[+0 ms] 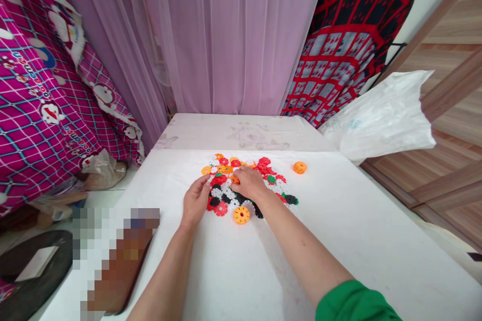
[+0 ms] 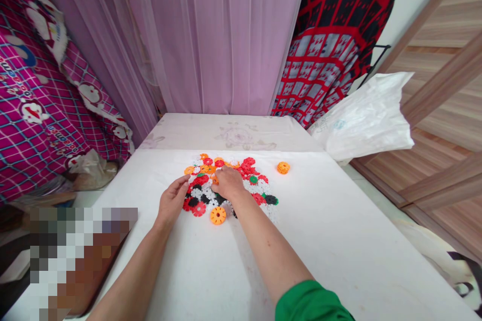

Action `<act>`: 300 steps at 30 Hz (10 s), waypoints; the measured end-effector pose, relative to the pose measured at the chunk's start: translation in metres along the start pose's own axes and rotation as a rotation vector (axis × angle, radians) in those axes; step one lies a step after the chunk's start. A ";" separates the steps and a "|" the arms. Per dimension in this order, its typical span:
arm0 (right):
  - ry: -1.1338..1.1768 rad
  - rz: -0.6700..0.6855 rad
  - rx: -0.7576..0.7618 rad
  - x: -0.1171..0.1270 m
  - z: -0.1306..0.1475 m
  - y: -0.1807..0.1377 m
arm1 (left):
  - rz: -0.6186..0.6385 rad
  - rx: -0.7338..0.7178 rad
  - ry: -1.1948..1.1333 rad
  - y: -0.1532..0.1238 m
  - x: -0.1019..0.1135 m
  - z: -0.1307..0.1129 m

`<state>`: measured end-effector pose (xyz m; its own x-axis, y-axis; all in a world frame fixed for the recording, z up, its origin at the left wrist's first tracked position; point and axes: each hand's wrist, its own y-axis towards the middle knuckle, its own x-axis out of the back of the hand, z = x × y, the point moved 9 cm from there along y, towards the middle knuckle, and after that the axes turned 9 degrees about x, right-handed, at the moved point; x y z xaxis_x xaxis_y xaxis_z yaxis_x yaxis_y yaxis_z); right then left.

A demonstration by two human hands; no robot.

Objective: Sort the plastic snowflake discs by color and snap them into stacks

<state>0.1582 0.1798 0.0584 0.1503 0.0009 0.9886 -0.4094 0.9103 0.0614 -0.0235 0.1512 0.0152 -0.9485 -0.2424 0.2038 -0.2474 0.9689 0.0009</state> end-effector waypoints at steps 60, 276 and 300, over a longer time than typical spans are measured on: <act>-0.030 -0.288 -0.441 0.026 -0.170 -0.144 | -0.005 0.044 0.040 0.001 0.003 0.003; -0.011 -0.544 -0.250 -0.012 -0.055 -0.117 | 0.052 -0.398 1.041 -0.041 -0.055 -0.021; 0.125 -0.494 -0.127 -0.004 -0.055 -0.064 | 0.275 -0.725 1.003 -0.082 -0.095 -0.021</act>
<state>0.2332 0.1448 0.0429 0.4073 -0.3991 0.8215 -0.1513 0.8576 0.4916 0.0915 0.0958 0.0166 -0.3070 -0.1929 0.9319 0.3991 0.8629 0.3101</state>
